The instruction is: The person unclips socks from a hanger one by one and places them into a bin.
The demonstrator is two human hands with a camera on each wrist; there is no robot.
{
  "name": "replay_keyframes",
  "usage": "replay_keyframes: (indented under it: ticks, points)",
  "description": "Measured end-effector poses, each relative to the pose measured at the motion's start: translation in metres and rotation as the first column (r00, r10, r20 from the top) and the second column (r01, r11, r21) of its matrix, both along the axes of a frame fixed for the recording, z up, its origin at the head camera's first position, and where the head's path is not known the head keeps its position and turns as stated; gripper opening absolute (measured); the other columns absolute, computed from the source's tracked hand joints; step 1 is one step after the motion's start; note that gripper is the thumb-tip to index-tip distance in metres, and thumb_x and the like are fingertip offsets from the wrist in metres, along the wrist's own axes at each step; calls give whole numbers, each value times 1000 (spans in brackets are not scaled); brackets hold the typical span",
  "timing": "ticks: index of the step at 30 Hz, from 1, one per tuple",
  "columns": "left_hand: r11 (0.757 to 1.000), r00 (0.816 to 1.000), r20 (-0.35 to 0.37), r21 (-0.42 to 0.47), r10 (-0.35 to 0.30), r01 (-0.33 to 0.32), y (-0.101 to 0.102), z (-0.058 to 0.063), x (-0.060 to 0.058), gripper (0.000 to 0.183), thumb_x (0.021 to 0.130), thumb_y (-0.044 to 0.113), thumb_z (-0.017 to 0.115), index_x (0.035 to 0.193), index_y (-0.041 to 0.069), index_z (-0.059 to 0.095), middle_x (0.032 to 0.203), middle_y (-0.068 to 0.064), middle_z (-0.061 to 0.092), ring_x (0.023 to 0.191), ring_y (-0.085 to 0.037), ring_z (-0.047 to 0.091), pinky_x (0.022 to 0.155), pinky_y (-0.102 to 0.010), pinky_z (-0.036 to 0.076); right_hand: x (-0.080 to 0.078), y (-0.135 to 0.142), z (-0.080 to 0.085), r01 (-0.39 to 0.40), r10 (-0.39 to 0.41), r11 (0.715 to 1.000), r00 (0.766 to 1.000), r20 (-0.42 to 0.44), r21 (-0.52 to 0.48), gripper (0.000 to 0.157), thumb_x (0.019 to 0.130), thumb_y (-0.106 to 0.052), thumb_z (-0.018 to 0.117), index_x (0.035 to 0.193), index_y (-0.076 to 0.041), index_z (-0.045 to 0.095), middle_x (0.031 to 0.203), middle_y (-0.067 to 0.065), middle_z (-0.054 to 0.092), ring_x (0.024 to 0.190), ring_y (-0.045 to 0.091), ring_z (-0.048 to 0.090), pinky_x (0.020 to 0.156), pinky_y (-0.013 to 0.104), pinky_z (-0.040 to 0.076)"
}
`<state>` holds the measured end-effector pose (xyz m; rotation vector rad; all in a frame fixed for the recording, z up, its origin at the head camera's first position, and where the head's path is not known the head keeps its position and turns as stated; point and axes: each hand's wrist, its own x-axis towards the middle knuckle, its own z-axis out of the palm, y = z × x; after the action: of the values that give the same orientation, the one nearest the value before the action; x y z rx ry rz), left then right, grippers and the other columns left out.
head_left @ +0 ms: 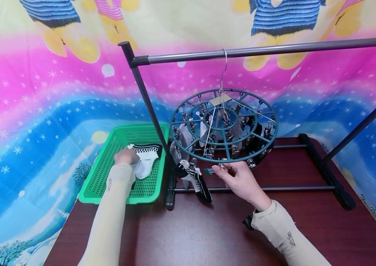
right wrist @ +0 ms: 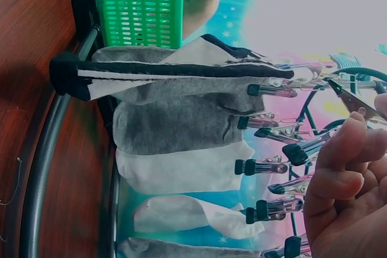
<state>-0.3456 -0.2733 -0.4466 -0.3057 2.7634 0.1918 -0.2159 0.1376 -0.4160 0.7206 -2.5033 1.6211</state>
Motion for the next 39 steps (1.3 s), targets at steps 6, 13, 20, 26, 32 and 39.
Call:
replay_keyframes:
  ticks: [6, 13, 20, 26, 32, 39]
  points:
    - [1000, 999, 35, 25, -7, 6, 1, -2, 0, 53, 107, 30, 47, 144, -6, 54, 153, -29, 47, 134, -45, 50, 111, -62, 39, 0, 0, -1, -1, 1, 1000, 1000, 2, -1, 37, 104, -25, 65, 69, -14, 58, 52, -3, 47, 46, 14, 48, 52, 31, 41]
    - [997, 995, 82, 60, -55, 50, -2, -3, -1, 51, 109, 33, 44, 142, -4, 58, 148, -28, 54, 130, -45, 55, 113, -64, 35, 0, 0, 0, -5, 5, 1000, 1000, 4, 1, 38, 104, -25, 65, 69, -13, 58, 52, -3, 47, 46, 14, 49, 52, 30, 41]
    - [978, 992, 120, 204, 28, -52, -3, -6, 2, 46, 107, 30, 51, 142, 2, 59, 149, -26, 52, 135, -44, 48, 113, -61, 38, 0, 0, 1, -6, 6, 1000, 1000, 4, -1, 37, 104, -26, 65, 69, -13, 58, 52, -3, 47, 46, 14, 49, 51, 30, 41]
    - [978, 993, 120, 209, -17, -8, -3, -4, 1, 49, 108, 30, 50, 149, 3, 53, 153, -25, 49, 140, -45, 46, 114, -61, 38, 0, -1, 1, -10, 10, 1000, 1000, 4, 9, 37, 104, -27, 64, 70, -14, 59, 52, -3, 47, 47, 15, 49, 52, 30, 41]
    - [979, 981, 67, 106, -183, 175, 0, 11, -2, 55, 109, 36, 46, 155, 6, 45, 160, -23, 43, 147, -48, 38, 118, -68, 28, 0, -2, 1, -15, 15, 1000, 1000, 8, 16, 40, 104, -28, 64, 68, -14, 57, 51, -3, 46, 47, 15, 48, 52, 30, 40]
    - [951, 950, -56, 8, -308, 309, 31, 47, 17, 48, 108, 34, 48, 147, 8, 57, 147, -20, 59, 135, -45, 53, 110, -65, 41, 2, -1, 2, -11, 11, 1000, 1000, 8, 11, 40, 104, -28, 64, 68, -14, 56, 51, -3, 46, 46, 15, 48, 52, 30, 40]
